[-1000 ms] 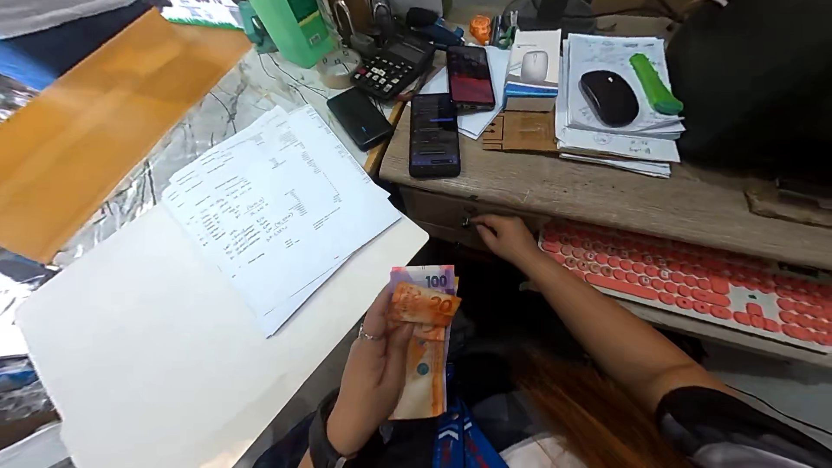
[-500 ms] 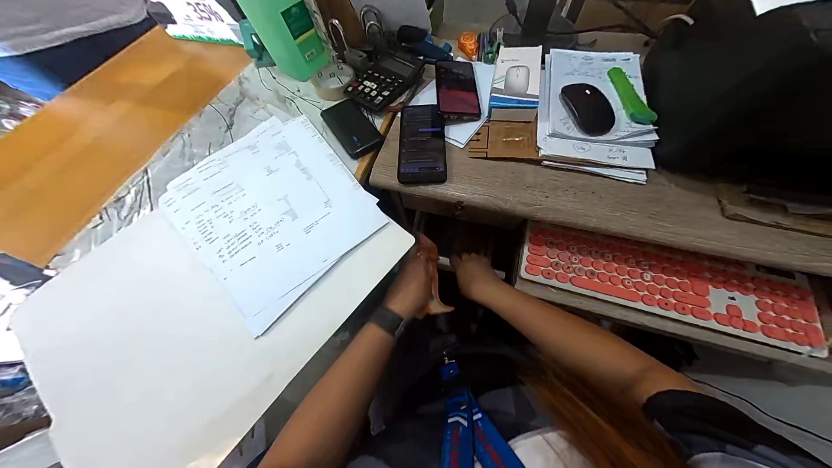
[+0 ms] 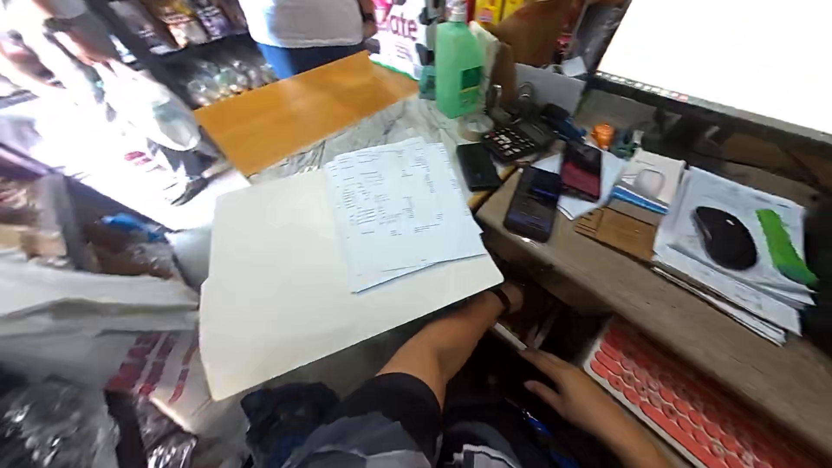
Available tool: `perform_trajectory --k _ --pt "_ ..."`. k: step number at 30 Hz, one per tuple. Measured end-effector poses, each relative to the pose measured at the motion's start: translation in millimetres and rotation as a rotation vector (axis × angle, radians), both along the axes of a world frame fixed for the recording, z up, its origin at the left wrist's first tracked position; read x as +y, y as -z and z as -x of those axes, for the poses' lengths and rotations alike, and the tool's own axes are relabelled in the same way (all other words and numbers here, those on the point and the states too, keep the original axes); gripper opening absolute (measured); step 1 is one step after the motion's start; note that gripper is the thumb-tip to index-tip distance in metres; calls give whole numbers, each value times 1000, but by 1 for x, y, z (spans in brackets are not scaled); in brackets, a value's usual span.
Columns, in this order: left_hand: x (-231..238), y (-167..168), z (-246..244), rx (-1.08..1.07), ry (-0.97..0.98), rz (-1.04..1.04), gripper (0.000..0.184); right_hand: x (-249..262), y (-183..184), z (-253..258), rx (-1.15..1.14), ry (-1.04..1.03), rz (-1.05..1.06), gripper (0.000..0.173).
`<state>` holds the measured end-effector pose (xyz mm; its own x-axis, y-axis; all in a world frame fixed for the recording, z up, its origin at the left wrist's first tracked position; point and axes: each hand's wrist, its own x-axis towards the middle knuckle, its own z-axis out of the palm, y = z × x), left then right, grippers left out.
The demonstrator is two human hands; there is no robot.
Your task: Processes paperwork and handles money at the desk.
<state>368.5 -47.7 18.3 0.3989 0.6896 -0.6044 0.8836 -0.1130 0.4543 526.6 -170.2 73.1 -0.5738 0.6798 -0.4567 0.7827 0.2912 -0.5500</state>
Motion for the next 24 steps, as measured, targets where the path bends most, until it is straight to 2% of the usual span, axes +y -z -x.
perform_trajectory --k 3,5,7,8,10,11,13,15,18,24 --pt "-56 -38 16 -308 -17 -113 50 17 -37 -11 349 -27 -300 34" --pt "-111 -77 43 -610 72 -249 45 40 -59 -2 556 -23 -492 34" --pt "-151 -110 84 -796 111 -475 39 61 -78 27 609 -48 -638 35" --pt "-164 -123 107 -804 30 -641 36 71 -82 47 596 -93 -703 35" --pt "-174 -137 155 -587 -248 -907 38 91 -77 89 522 -246 -765 42" --pt "-173 -136 178 -416 -376 -935 45 101 -70 110 464 -335 -750 50" --pt "-165 -125 217 -120 -550 -800 67 117 -60 145 323 -461 -659 67" --pt "-159 -112 233 32 -618 -635 83 126 -58 165 161 -516 -535 69" --pt "-166 -102 229 85 -639 -700 83 130 -64 171 110 -572 -509 60" --pt "-171 -93 227 48 -679 -751 88 140 -59 158 285 -623 -589 46"
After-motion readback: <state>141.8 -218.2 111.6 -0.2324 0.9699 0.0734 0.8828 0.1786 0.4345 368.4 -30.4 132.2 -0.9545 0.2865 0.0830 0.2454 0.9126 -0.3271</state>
